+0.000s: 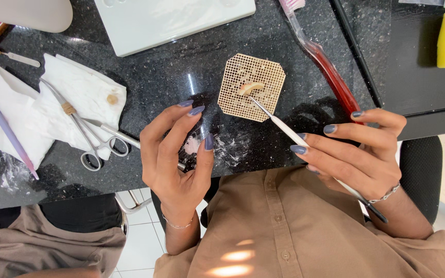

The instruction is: The person holds a partial denture framework with forceps in one hand and uses a fine brush to apply and shape ceramic material on the denture teeth, dipping the brush toward a shade guide palette. They place the denture on a mesh firing tray, handle a yellow stone model, and later wipe the denture with a tissue.

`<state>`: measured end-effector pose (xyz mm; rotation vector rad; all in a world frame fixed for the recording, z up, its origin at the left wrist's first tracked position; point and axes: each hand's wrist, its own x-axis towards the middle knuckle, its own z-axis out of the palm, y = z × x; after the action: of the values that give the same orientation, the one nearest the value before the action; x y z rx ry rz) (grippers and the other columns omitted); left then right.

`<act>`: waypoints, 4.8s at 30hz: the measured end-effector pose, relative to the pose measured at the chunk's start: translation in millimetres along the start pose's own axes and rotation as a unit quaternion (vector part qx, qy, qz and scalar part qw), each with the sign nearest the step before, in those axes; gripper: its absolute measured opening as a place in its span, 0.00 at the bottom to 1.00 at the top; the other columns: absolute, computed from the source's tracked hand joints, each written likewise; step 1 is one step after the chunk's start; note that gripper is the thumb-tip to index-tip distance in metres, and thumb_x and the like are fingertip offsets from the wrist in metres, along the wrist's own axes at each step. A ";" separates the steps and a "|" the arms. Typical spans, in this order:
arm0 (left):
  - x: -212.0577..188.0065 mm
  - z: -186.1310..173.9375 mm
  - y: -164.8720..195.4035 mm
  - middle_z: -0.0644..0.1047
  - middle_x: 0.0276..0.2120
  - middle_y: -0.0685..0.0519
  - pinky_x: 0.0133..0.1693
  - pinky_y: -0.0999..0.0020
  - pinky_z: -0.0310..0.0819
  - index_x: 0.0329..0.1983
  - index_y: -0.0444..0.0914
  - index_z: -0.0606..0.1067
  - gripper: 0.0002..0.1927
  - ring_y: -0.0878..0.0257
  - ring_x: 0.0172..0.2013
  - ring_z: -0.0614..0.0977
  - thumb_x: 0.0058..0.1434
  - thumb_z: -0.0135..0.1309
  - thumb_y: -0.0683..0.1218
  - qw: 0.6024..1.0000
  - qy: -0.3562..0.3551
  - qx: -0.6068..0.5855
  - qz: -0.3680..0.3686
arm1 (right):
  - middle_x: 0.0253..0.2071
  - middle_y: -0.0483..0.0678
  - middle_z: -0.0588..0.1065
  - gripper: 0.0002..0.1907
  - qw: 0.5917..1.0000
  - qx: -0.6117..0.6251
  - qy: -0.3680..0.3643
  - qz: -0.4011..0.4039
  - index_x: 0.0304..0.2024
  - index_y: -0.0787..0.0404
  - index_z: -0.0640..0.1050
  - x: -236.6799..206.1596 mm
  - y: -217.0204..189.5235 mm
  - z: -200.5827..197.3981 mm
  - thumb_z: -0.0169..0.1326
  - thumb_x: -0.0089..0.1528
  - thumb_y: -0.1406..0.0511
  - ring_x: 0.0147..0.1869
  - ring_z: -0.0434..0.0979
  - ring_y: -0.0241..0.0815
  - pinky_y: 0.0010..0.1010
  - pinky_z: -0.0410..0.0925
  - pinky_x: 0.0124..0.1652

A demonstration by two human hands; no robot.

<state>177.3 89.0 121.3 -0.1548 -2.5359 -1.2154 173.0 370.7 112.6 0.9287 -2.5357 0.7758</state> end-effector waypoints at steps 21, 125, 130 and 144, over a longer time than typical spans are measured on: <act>-4.7 2.7 -1.1 0.75 0.55 0.46 0.56 0.66 0.78 0.61 0.36 0.75 0.19 0.55 0.55 0.80 0.67 0.62 0.37 1.000 0.000 0.000 -0.002 | 0.44 0.37 0.82 0.05 0.999 0.014 0.028 -0.010 0.41 0.49 0.84 -14.3 3.5 6.7 0.67 0.63 0.61 0.51 0.72 0.39 0.39 0.63 0.54; 74.9 -12.8 26.7 0.75 0.17 0.54 0.19 0.75 0.69 0.78 0.44 0.37 0.60 0.69 0.15 0.74 0.55 0.68 0.39 0.927 0.079 -0.027 -0.366 | 0.54 0.50 0.78 0.25 0.987 0.136 -0.028 0.081 0.54 0.54 0.74 67.5 -18.8 6.6 0.60 0.55 0.72 0.62 0.77 0.54 0.43 0.69 0.61; 55.1 -13.8 23.8 0.75 0.21 0.56 0.26 0.79 0.69 0.69 0.36 0.70 0.36 0.72 0.21 0.72 0.56 0.69 0.38 0.965 0.143 0.020 -0.217 | 0.63 0.54 0.69 0.38 0.991 0.046 -0.060 0.110 0.60 0.64 0.69 83.0 -11.3 7.5 0.69 0.50 0.60 0.67 0.66 0.60 0.48 0.63 0.62; 4.1 -3.2 -4.5 0.81 0.30 0.47 0.31 0.80 0.69 0.51 0.29 0.77 0.15 0.69 0.27 0.81 0.62 0.66 0.34 0.975 0.212 -0.017 -0.059 | 0.63 0.59 0.67 0.46 0.987 0.062 -0.101 0.111 0.64 0.68 0.62 92.2 -4.5 19.7 0.68 0.51 0.57 0.66 0.65 0.63 0.50 0.63 0.64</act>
<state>173.2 83.6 121.2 0.2290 -2.1773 -1.1855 106.2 311.0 142.1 0.8083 -2.8319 0.9570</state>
